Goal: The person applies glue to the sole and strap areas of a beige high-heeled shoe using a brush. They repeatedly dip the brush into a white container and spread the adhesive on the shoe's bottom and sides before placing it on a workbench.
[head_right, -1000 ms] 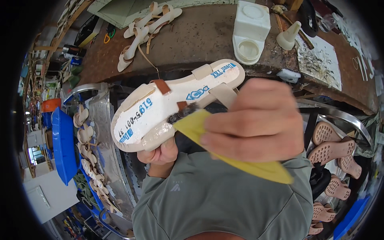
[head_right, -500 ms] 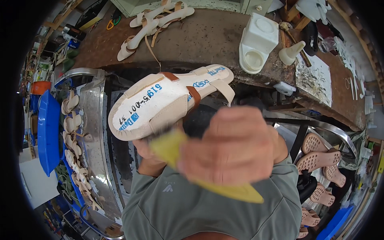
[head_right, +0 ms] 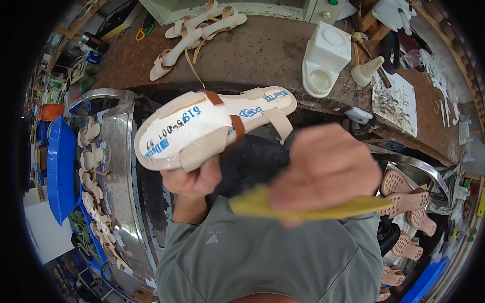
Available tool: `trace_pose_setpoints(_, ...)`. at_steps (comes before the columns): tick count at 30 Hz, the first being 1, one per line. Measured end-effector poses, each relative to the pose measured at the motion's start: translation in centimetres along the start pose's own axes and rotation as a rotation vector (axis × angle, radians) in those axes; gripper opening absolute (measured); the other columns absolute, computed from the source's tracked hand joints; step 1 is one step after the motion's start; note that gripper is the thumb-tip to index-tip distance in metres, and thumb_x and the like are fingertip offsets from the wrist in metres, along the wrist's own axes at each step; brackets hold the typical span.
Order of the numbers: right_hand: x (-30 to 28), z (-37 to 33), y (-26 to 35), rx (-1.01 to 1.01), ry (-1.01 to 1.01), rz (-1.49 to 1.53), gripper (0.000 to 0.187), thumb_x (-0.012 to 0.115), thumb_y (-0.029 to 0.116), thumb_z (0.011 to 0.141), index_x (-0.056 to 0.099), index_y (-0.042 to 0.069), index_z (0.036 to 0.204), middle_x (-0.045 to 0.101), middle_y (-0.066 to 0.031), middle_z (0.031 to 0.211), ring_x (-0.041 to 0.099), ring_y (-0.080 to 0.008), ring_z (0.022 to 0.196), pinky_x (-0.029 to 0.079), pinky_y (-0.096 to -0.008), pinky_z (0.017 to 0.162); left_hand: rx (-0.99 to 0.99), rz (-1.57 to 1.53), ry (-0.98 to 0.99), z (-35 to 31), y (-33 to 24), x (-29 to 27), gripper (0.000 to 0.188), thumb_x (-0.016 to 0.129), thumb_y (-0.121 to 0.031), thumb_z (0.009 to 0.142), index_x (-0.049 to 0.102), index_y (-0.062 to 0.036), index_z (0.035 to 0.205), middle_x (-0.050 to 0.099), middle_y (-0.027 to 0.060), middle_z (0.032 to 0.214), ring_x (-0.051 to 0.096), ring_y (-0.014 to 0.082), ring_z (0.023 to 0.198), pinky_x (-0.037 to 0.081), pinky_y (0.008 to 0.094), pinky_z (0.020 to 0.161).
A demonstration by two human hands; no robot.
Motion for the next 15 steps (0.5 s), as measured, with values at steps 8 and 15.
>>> trace_pose_setpoints(8,-5.7,-9.1,-7.0,1.056,-0.425,0.090,0.025,0.052,0.022,0.091,0.061,0.000,0.097,0.059,-0.0035,0.072,0.056,-0.0104,0.069,0.044,-0.0237,0.065,-0.063,-0.372,-0.182,0.5,5.0,-5.5,0.038,0.080,-0.008,0.059,0.068,-0.0003,0.093,0.065,0.0168,0.104,0.061,0.0214,0.098,0.045,0.0339,0.089)
trace_pose_setpoints(15,1.2,-10.3,-7.9,1.159,-0.180,0.688,0.030,0.062,0.026,0.087,0.062,-0.002,0.097,0.061,-0.0024,0.072,0.057,-0.0068,0.057,0.044,-0.0187,0.052,0.110,-0.422,-0.110,3.4,4.9,-4.4,0.036,0.077,-0.008,0.062,0.066,0.0016,0.095,0.065,0.0171,0.103,0.061,0.0230,0.097,0.044,0.0355,0.089)
Point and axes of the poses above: each hand's wrist, its own z-axis towards the middle knuckle, its own x-axis out of the palm, y = z × x, the point moved 7 cm from there along z, towards the middle knuckle
